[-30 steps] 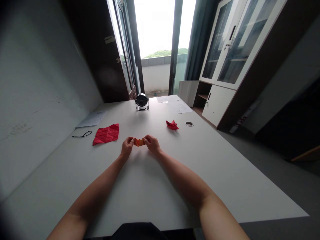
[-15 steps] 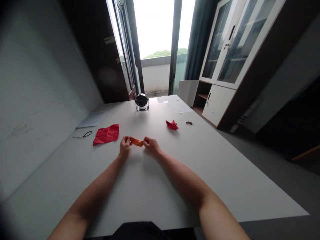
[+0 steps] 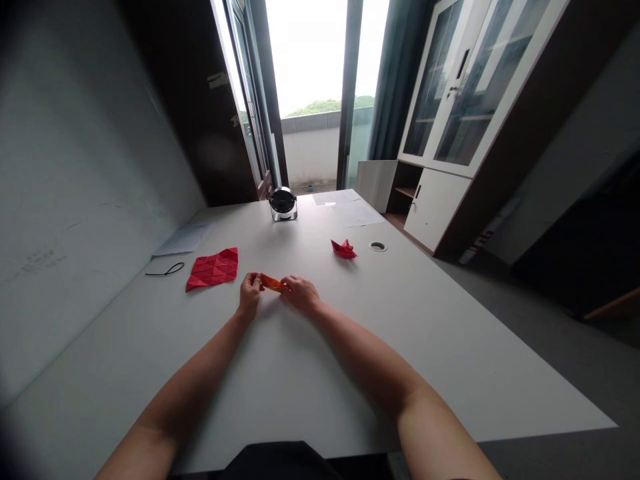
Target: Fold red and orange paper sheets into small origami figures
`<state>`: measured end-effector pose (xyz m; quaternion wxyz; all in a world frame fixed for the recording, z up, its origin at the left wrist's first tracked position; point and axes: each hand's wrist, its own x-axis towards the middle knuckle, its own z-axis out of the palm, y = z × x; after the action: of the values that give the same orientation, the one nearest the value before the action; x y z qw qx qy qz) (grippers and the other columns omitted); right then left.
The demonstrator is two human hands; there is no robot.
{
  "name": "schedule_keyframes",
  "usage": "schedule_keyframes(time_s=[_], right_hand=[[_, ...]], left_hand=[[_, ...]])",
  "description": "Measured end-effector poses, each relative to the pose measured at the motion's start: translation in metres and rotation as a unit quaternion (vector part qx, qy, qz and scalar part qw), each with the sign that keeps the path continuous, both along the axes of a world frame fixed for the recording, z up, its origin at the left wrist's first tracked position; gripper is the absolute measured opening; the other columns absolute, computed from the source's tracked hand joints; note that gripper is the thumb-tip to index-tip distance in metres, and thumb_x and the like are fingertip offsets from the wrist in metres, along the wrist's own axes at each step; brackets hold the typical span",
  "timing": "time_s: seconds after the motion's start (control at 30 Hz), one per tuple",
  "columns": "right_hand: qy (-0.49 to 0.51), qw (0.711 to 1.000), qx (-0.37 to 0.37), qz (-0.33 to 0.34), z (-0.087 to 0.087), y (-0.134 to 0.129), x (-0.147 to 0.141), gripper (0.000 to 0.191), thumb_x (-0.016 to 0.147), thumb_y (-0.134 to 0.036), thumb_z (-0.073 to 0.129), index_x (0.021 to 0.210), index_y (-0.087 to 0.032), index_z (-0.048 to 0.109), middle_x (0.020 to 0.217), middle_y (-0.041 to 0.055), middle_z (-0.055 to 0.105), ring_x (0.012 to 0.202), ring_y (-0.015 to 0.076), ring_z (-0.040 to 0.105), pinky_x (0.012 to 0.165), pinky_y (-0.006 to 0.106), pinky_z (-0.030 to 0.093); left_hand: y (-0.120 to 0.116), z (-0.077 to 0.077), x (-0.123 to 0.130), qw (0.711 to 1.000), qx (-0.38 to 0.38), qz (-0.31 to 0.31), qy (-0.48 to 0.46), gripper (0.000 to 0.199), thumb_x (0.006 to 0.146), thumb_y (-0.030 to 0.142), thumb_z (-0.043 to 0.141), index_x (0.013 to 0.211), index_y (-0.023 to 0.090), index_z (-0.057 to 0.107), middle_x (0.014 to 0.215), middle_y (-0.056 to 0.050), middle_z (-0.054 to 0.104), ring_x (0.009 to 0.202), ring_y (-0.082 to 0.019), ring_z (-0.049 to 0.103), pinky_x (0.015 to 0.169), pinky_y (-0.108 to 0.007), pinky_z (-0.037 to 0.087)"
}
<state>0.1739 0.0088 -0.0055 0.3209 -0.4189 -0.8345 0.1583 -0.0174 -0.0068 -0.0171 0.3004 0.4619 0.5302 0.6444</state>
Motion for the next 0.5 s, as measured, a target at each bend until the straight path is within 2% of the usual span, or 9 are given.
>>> schedule_keyframes(time_s=[0.1,0.2,0.27,0.37,0.5], right_hand=[[-0.029,0.999,0.020,-0.010,0.0007,-0.0012,0.0000,0.031,0.089,-0.022,0.061,0.119,-0.026,0.066,0.104,0.0054,0.071,0.092,0.0204,0.063,0.079,0.028,0.045],[-0.037,0.999,0.027,-0.014,0.0005,-0.0015,-0.0008,0.038,0.090,-0.026,0.061,0.128,-0.025,0.061,0.108,0.0070,0.070,0.094,0.0208,0.062,0.082,0.028,0.045],[-0.051,0.998,0.033,-0.014,0.0004,-0.0013,-0.0011,0.030,0.091,-0.031,0.062,0.121,-0.025,0.066,0.104,0.0067,0.070,0.094,0.0209,0.061,0.081,0.028,0.044],[-0.070,0.996,0.040,-0.031,0.0005,0.0000,-0.0002,0.018,0.092,-0.037,0.063,0.099,-0.023,0.071,0.092,0.0067,0.069,0.090,0.0206,0.059,0.076,0.027,0.043],[-0.055,0.997,0.044,-0.018,0.0010,0.0027,0.0036,0.027,0.098,-0.039,0.054,0.085,-0.023,0.071,0.084,0.0045,0.066,0.082,0.0172,0.057,0.071,0.025,0.039]], left_hand=[[0.0021,-0.0014,-0.0013,0.999,-0.003,-0.004,-0.040,0.021,0.086,0.039,0.061,0.089,0.019,0.057,0.079,-0.001,0.059,0.061,-0.011,0.053,0.061,-0.025,0.048],[0.0012,-0.0003,-0.0001,0.998,-0.007,-0.022,-0.054,0.023,0.085,0.041,0.062,0.089,0.019,0.056,0.079,-0.001,0.059,0.062,-0.010,0.054,0.062,-0.025,0.049],[0.0003,0.0010,0.0011,0.997,-0.011,-0.037,-0.070,0.024,0.085,0.042,0.063,0.090,0.019,0.056,0.081,-0.001,0.059,0.064,-0.010,0.055,0.063,-0.025,0.050],[0.0003,0.0028,0.0019,0.990,-0.016,-0.073,-0.121,0.026,0.084,0.042,0.064,0.092,0.019,0.054,0.080,0.000,0.057,0.065,-0.010,0.055,0.066,-0.026,0.051],[0.0010,0.0046,0.0008,0.978,-0.031,-0.116,-0.171,0.029,0.080,0.040,0.067,0.092,0.019,0.051,0.075,0.003,0.053,0.062,-0.009,0.054,0.069,-0.027,0.052]])
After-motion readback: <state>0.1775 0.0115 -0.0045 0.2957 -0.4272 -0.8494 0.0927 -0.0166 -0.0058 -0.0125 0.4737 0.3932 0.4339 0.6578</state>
